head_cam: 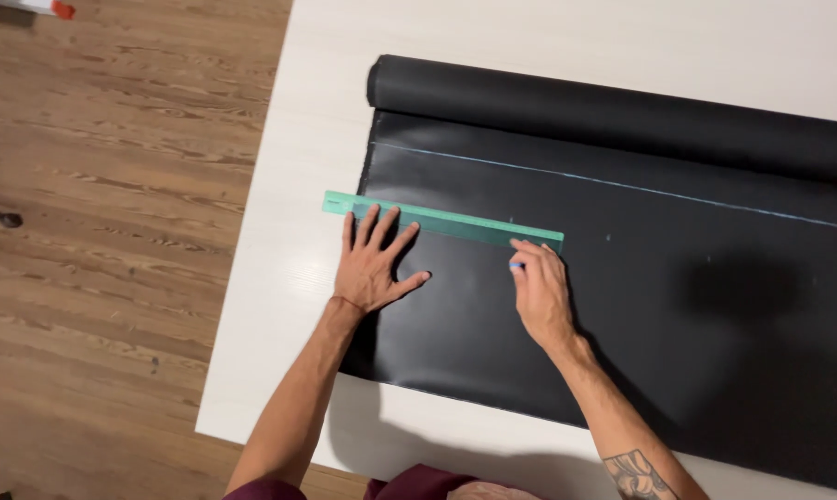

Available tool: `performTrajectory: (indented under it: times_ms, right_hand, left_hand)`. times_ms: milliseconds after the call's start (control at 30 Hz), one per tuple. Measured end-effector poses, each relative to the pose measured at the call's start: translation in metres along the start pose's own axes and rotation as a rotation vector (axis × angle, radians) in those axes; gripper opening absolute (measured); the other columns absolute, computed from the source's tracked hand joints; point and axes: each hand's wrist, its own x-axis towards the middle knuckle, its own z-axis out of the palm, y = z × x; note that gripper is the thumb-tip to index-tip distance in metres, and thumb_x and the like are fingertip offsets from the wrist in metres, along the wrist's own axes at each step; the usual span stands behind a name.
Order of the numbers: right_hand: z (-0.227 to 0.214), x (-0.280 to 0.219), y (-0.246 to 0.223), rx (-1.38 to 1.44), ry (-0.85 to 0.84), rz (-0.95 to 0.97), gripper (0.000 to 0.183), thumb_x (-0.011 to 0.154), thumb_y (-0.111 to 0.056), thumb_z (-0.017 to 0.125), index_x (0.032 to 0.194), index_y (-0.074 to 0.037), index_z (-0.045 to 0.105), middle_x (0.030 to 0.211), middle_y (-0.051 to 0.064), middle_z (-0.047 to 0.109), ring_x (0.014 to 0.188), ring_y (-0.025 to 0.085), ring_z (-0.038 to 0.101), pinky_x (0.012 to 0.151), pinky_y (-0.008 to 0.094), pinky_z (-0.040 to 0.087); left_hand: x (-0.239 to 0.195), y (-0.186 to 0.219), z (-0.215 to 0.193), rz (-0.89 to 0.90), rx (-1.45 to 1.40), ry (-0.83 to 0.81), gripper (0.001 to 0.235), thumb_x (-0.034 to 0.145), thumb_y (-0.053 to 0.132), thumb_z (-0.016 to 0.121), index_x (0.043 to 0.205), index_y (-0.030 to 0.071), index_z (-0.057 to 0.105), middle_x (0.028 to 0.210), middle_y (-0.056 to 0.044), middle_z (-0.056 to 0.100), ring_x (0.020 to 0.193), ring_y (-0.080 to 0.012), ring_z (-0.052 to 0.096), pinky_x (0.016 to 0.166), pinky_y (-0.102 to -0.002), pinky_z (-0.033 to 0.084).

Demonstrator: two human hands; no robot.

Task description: Marking a large roll of black leather with a ruler and chalk for cutting

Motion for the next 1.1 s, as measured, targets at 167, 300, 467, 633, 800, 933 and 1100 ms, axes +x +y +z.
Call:
performTrajectory:
  times_ms: [167,300,467,633,800,933,1100]
  right_hand:
    - [0.008,0.059,-0.026,0.356,-0.006,0.283,0.012,0.119,-0.014,0.071,0.13,-0.012,0.075,0.123,0.008,0.075,0.104,0.029,0.082,0.096,0.042,0.065]
    - [0.047,0.114,-0.056,0.696,-0.162,0.601,0.021,0.107,-0.009,0.084,0.128,-0.009,0.086,0.101,0.019,0.086,0.063,0.029,0.084,0.053,0.033,0.069]
    - [0.098,0.149,-0.059,0.702,-0.208,0.673,0.021,0.099,-0.005,0.088,0.12,-0.002,0.087,0.099,0.026,0.085,0.058,0.029,0.08,0.042,0.034,0.065]
    - [0.1,0.167,-0.074,0.546,-0.299,0.693,0.022,0.098,-0.011,0.087,0.118,-0.004,0.088,0.083,0.021,0.084,0.043,0.021,0.071,0.039,0.031,0.057]
    - [0.091,0.181,-0.083,0.372,-0.378,0.701,0.019,0.095,-0.013,0.085,0.112,-0.007,0.089,0.078,0.017,0.085,0.043,0.02,0.072,0.041,0.032,0.055]
    - [0.099,0.18,-0.081,0.341,-0.352,0.678,0.019,0.095,-0.011,0.084,0.113,-0.007,0.089,0.078,0.015,0.085,0.044,0.02,0.074,0.043,0.03,0.056]
    - [0.105,0.181,-0.071,0.333,-0.379,0.649,0.022,0.094,-0.014,0.087,0.113,-0.003,0.088,0.079,0.018,0.085,0.046,0.022,0.074,0.044,0.031,0.055]
  left_hand:
    - [0.003,-0.004,-0.003,0.027,-0.005,-0.007,0.096,0.093,0.102,0.055,0.17,0.043,0.061,0.177,-0.006,0.055,0.171,-0.0387,0.043,0.142,-0.074,0.02]
    - [-0.002,-0.014,-0.005,0.078,-0.046,-0.027,0.104,0.089,0.105,0.055,0.173,0.042,0.057,0.179,-0.008,0.054,0.17,-0.0412,0.044,0.139,-0.077,0.023]
    - [-0.005,-0.019,-0.009,0.101,-0.087,-0.006,0.106,0.09,0.103,0.054,0.174,0.039,0.056,0.178,-0.01,0.057,0.17,-0.0422,0.044,0.139,-0.078,0.023]
    - [-0.006,-0.019,-0.002,0.083,-0.123,0.031,0.103,0.092,0.099,0.053,0.174,0.037,0.056,0.177,-0.011,0.057,0.171,-0.0429,0.044,0.138,-0.079,0.022]
    - [-0.005,-0.02,-0.003,0.072,-0.132,-0.016,0.103,0.095,0.099,0.045,0.176,0.037,0.053,0.179,-0.01,0.055,0.172,-0.0425,0.041,0.14,-0.08,0.02]
    - [-0.007,-0.019,-0.004,0.076,-0.124,-0.027,0.104,0.094,0.1,0.044,0.177,0.036,0.051,0.18,-0.01,0.053,0.173,-0.0427,0.041,0.14,-0.08,0.019]
    - [-0.006,-0.019,-0.004,0.076,-0.104,-0.034,0.105,0.093,0.099,0.045,0.178,0.037,0.049,0.18,-0.01,0.053,0.173,-0.0428,0.04,0.14,-0.08,0.019]
